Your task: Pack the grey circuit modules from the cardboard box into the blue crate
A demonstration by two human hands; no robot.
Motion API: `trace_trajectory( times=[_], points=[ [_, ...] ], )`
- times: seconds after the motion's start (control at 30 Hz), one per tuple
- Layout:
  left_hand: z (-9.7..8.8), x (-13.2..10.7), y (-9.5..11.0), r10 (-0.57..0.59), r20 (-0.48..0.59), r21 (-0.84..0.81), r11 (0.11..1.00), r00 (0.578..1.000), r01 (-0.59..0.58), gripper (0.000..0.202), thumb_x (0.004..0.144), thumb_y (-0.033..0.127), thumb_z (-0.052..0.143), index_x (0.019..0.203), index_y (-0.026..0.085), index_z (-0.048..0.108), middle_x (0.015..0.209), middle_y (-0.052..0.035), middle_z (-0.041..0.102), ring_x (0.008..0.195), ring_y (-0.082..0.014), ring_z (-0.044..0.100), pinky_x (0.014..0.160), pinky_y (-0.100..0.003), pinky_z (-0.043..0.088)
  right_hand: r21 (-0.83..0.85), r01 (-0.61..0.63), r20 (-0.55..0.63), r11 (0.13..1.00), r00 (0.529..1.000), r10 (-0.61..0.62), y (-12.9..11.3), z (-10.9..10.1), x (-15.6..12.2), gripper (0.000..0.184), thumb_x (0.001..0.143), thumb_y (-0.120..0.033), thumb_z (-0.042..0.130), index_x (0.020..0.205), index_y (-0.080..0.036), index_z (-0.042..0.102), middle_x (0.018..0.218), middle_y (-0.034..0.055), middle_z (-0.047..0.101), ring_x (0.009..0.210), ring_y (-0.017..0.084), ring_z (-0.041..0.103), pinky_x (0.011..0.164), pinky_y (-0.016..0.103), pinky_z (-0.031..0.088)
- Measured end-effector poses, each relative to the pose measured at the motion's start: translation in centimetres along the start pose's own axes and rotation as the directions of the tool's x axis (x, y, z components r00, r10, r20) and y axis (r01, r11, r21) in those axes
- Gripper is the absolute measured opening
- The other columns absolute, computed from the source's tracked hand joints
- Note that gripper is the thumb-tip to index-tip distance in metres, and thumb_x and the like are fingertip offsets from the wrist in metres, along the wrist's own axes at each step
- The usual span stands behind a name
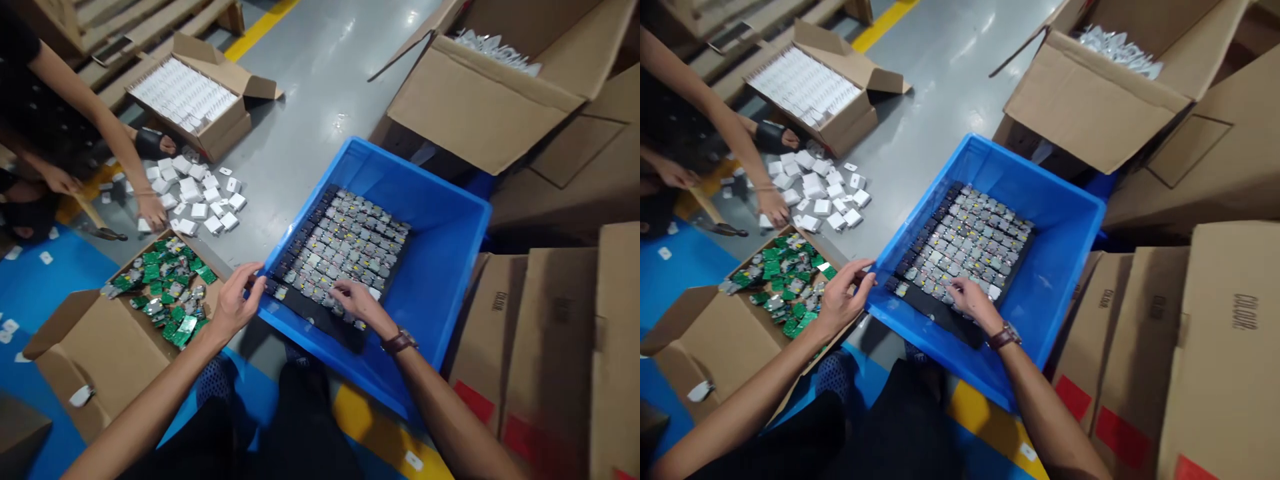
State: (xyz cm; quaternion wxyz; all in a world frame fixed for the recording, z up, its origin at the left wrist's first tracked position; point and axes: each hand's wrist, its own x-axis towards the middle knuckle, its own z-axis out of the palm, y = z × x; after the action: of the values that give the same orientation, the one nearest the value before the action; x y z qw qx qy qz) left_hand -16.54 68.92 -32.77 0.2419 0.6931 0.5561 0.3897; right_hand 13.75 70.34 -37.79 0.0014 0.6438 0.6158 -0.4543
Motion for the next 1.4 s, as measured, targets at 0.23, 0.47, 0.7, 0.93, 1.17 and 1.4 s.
trace_trajectory(
  times=[0.23, 0.47, 0.7, 0.93, 1.17, 1.4],
  points=[
    [0.2, 0.1, 0.1, 0.010, -0.044, -0.024, 1.000, 0.999, -0.011, 0.025, 0.099, 0.027, 0.056, 0.121, 0.018, 0.064, 0.107, -0.0091, 0.069, 0.072, -0.0145, 0.068, 0.065, -0.028, 0.057, -0.647, -0.207, 0.102, 0.734, 0.930, 0.353, 2.5, -1.5, -5.2, 0.023, 0.094, -0.021, 0.059, 0.110, -0.008, 0.069, 0.108, 0.0229, 0.073, 0.106, 0.031, 0.071, 0.081, 0.031, 0.051],
    [0.2, 0.2, 0.1, 0.019, -0.044, -0.020, 1.000, 0.999, -0.020, 0.025, 0.098, 0.024, 0.057, 0.121, 0.018, 0.064, 0.103, -0.0078, 0.069, 0.072, -0.0142, 0.068, 0.066, -0.027, 0.056, -0.711, -0.184, 0.106, 0.679, 0.926, 0.362, 3.2, 1.6, -4.2, 0.024, 0.088, -0.012, 0.063, 0.111, -0.010, 0.071, 0.111, 0.0206, 0.073, 0.108, 0.028, 0.071, 0.082, 0.029, 0.053],
    [-0.6, -0.2, 0.1, -0.025, -0.036, -0.135, 0.991, 0.999, 0.020, 0.023, 0.099, 0.027, 0.057, 0.119, 0.019, 0.066, 0.108, -0.0095, 0.069, 0.075, -0.0151, 0.070, 0.070, -0.030, 0.060, -0.728, -0.156, 0.126, 0.668, 0.926, 0.355, 3.4, 1.4, -4.5, 0.026, 0.094, -0.009, 0.049, 0.102, -0.010, 0.073, 0.104, 0.0196, 0.075, 0.102, 0.027, 0.073, 0.077, 0.027, 0.052],
    [-7.7, -5.3, -6.8, -0.386, -0.246, 0.032, 0.913, 0.889, 0.406, 0.035, 0.099, 0.035, 0.055, 0.129, 0.017, 0.057, 0.110, -0.0105, 0.069, 0.090, -0.0188, 0.070, 0.076, -0.032, 0.059, -0.364, 0.149, 0.066, 0.920, 0.989, -0.134, 1.4, 1.7, -5.6, 0.038, 0.098, -0.043, 0.048, 0.114, -0.017, 0.070, 0.108, 0.0157, 0.076, 0.101, 0.029, 0.073, 0.084, 0.036, 0.057],
    [-8.0, -18.1, -9.5, -0.665, -0.176, 0.350, 0.647, 0.726, 0.677, 0.039, 0.089, 0.028, 0.061, 0.126, 0.018, 0.057, 0.122, -0.0125, 0.062, 0.115, -0.0280, 0.062, 0.100, -0.044, 0.051, -0.105, 0.542, -0.014, 0.834, 0.837, -0.546, -3.4, 5.5, -8.0, 0.055, 0.095, -0.062, 0.048, 0.133, -0.025, 0.060, 0.125, 0.0101, 0.070, 0.113, 0.027, 0.068, 0.094, 0.038, 0.059],
    [-6.4, -21.4, -10.2, -0.828, -0.101, 0.511, 0.432, 0.551, 0.743, 0.067, 0.085, 0.038, 0.069, 0.142, 0.016, 0.042, 0.141, -0.0197, 0.045, 0.136, -0.0386, 0.044, 0.108, -0.051, 0.041, -0.292, 0.622, -0.053, 0.727, 0.748, -0.661, -1.7, 7.8, -7.0, 0.055, 0.100, -0.059, 0.040, 0.137, -0.022, 0.052, 0.114, 0.0120, 0.071, 0.103, 0.026, 0.070, 0.085, 0.037, 0.061]
  ],
)
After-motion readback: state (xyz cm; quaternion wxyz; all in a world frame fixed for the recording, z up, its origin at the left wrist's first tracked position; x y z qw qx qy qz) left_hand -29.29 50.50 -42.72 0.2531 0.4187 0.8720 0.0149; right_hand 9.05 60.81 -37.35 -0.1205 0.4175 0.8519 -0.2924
